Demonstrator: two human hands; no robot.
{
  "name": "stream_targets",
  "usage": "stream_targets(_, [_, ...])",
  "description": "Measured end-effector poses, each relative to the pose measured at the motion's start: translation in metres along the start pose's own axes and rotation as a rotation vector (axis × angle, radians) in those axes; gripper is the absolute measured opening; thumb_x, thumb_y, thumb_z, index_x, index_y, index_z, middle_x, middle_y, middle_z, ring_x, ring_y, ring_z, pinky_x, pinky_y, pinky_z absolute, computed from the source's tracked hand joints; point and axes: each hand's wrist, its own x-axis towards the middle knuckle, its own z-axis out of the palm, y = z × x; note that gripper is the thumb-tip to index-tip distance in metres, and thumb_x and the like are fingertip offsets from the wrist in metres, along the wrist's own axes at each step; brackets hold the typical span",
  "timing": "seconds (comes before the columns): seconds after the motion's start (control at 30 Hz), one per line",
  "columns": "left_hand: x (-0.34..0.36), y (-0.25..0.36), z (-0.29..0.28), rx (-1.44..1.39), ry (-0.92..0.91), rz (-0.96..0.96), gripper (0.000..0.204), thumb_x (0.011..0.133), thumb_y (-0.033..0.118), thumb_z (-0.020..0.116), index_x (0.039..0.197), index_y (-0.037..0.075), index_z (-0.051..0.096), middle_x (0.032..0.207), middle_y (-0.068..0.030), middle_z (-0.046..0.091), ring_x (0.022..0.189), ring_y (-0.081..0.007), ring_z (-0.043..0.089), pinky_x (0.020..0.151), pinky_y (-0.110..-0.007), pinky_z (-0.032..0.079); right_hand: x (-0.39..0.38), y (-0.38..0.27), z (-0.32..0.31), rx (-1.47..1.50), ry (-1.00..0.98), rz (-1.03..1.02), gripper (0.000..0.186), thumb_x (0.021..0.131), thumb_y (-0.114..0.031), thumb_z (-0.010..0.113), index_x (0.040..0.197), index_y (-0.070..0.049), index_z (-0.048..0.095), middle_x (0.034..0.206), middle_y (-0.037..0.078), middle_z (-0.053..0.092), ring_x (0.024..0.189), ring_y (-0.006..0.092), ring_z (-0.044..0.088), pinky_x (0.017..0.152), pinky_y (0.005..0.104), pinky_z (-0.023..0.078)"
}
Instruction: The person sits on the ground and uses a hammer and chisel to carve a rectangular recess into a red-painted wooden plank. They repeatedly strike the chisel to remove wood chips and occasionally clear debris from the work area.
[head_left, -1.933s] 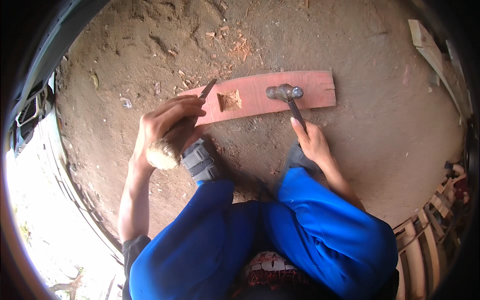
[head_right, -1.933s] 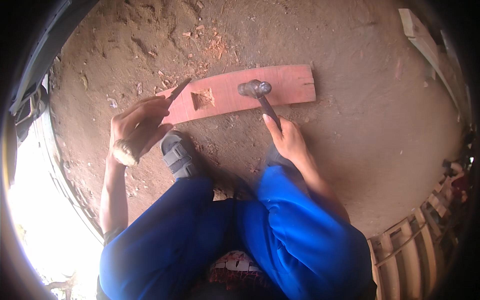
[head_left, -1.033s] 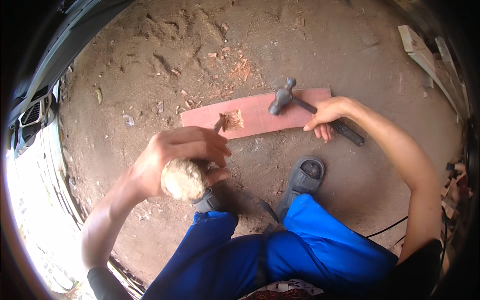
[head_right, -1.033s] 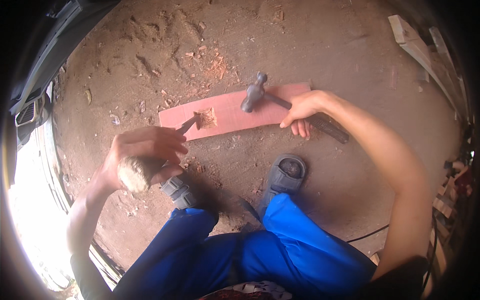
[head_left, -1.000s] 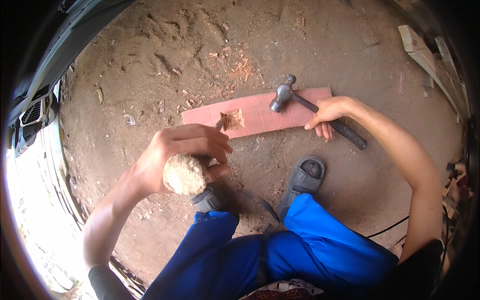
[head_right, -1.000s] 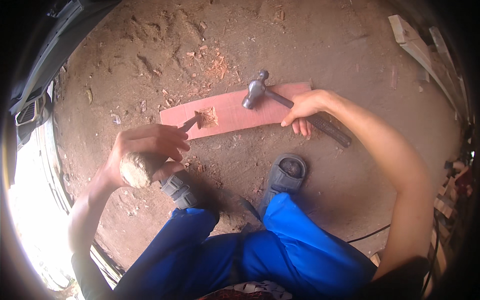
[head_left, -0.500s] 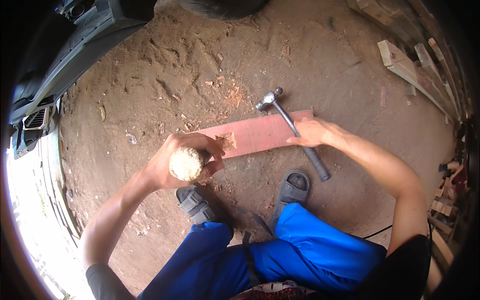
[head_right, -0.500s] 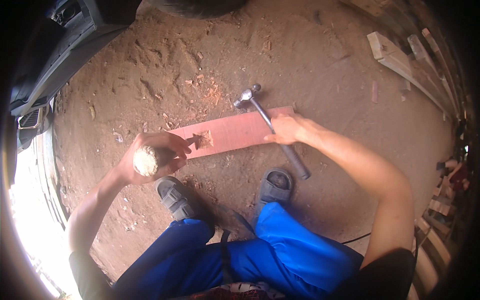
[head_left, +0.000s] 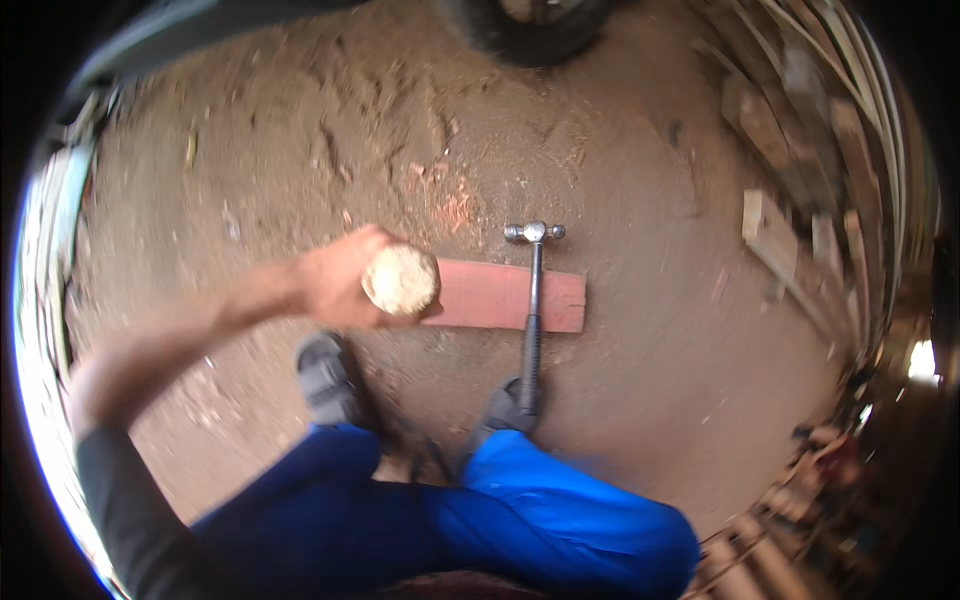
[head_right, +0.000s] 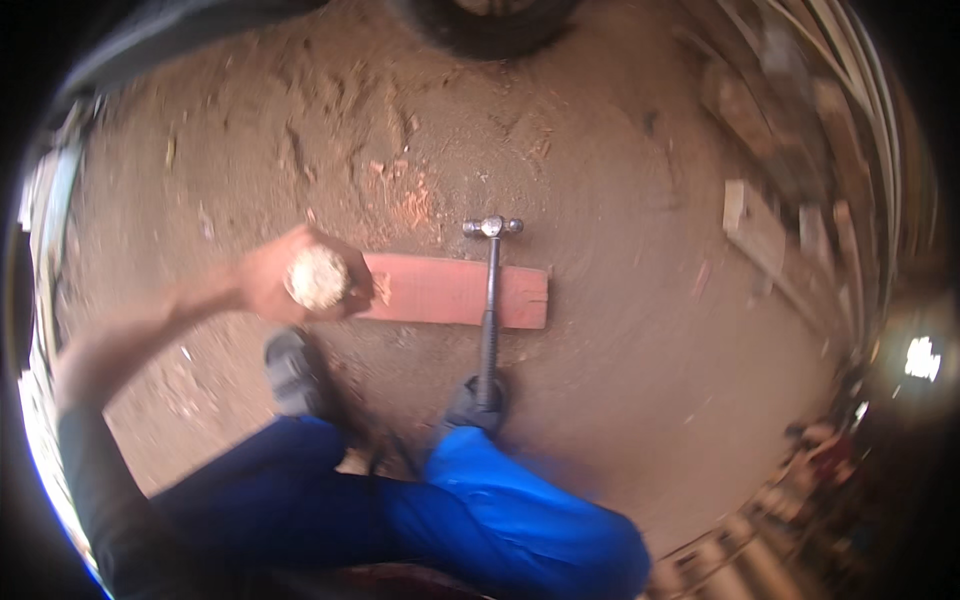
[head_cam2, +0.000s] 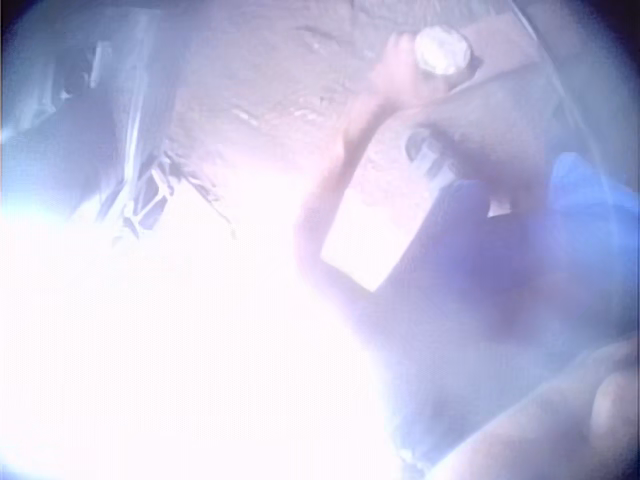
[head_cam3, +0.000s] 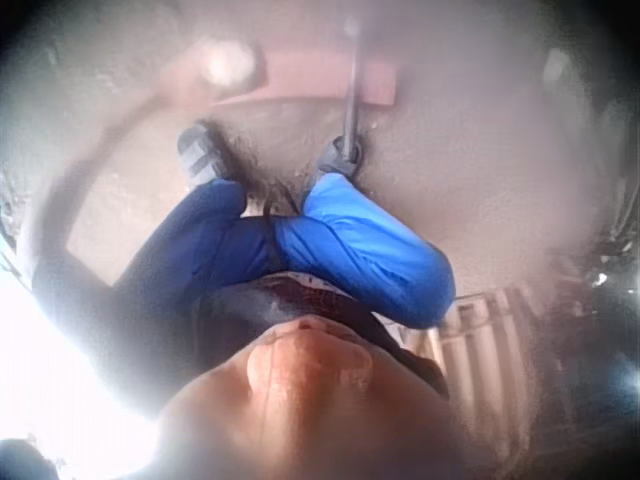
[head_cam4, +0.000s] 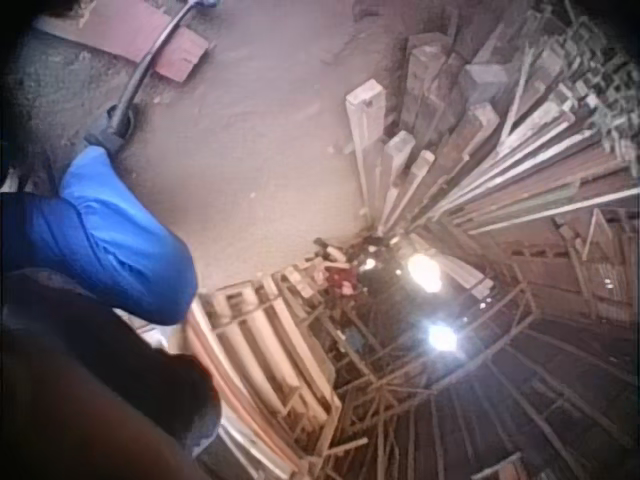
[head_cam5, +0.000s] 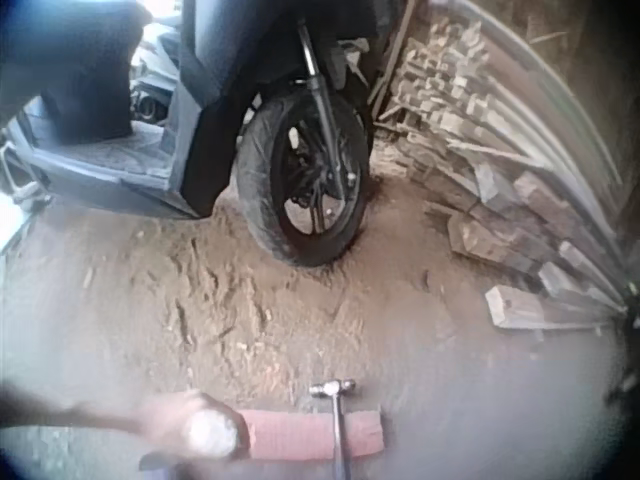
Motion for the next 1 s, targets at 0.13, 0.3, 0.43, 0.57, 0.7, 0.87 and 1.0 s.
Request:
stream_targets(0.13, [0.002, -0.001, 0.01, -0.073, 0.1, 0.019, 0.023, 0.083, 0.024, 0.072, 0.096, 0.005, 0.071, 0.091, -0.0108, 0.074, 0.083, -0.0214, 0.073, 0.081, -0.038, 0.061, -0.005, 0.001, 0.13, 0.386, -0.023, 0.162, 0.058, 0.098, -0.053, 0.057, 0.12, 0.0, 0.063, 0.114, 0.026, 0.066, 0.105, 0.0367, 0.065, 0.085, 0.0482, 0.053])
stream_targets(0.3, [0.004, 0.004, 0.008, 0.09, 0.04, -0.009, 0.026, 0.091, 0.033, 0.07, 0.101, 0.009, 0.072, 0.091, -0.0091, 0.076, 0.076, -0.0184, 0.074, 0.075, -0.035, 0.063, 0.02, -0.035, 0.249, 0.719, 0.076, 0.209, 0.053, 0.098, -0.048, 0.059, 0.125, -0.002, 0.06, 0.119, 0.025, 0.065, 0.11, 0.0347, 0.063, 0.089, 0.0463, 0.052])
stream_targets(0.43, [0.006, 0.009, -0.001, 0.15, -0.012, -0.026, 0.03, 0.093, 0.039, 0.066, 0.101, 0.01, 0.072, 0.091, -0.0075, 0.076, 0.078, -0.017, 0.074, 0.075, -0.036, 0.063, 0.058, -0.08, 0.26, 0.86, 0.333, 0.088, 0.051, 0.099, -0.044, 0.061, 0.13, -0.004, 0.058, 0.123, 0.024, 0.064, 0.114, 0.0332, 0.062, 0.093, 0.0447, 0.051])
stream_targets(0.57, [0.016, 0.025, -0.015, 0.262, -0.075, -0.125, 0.034, 0.095, 0.043, 0.065, 0.102, 0.011, 0.069, 0.091, -0.0073, 0.074, 0.082, -0.0181, 0.073, 0.081, -0.038, 0.062, 0.09, -0.154, 0.144, 0.864, 0.884, -0.32, 0.049, 0.1, -0.04, 0.062, 0.134, -0.005, 0.057, 0.127, 0.023, 0.063, 0.118, 0.0316, 0.061, 0.096, 0.0432, 0.051])
stream_targets(0.7, [0.031, 0.05, -0.02, 0.235, -0.07, -0.28, 0.033, 0.096, 0.042, 0.066, 0.104, 0.01, 0.066, 0.096, -0.0087, 0.071, 0.09, -0.0197, 0.069, 0.089, -0.038, 0.059, 0.077, -0.233, -0.031, 1.021, 0.538, -0.829, 0.05, 0.1, -0.047, 0.061, 0.113, 0.001, 0.061, 0.102, 0.015, 0.07, 0.097, 0.0249, 0.068, 0.085, 0.0377, 0.053])
stream_targets(0.87, [0.043, 0.067, -0.014, 0.239, -0.077, -0.38, 0.034, 0.097, 0.044, 0.065, 0.105, 0.011, 0.065, 0.093, -0.0084, 0.069, 0.09, -0.0191, 0.069, 0.089, -0.04, 0.058, 0.036, -0.317, -0.177, 0.507, 0.336, -0.771, 0.073, 0.094, -0.07, 0.054, 0.096, 0.002, 0.065, 0.082, 0.015, 0.067, 0.07, 0.025, 0.067, 0.065, 0.0384, 0.055])
stream_targets(1.0, [0.046, 0.06, -0.009, 0.308, 0.0, -0.31, 0.035, 0.097, 0.046, 0.064, 0.105, 0.012, 0.066, 0.089, -0.0073, 0.069, 0.086, -0.0184, 0.07, 0.087, -0.04, 0.059, 0.067, -0.369, -0.226, 0.491, 0.344, -0.715, 0.067, 0.086, -0.063, 0.069, 0.07, 0.002, 0.07, 0.055, 0.01, 0.063, 0.056, 0.0239, 0.068, 0.052, 0.0404, 0.055])
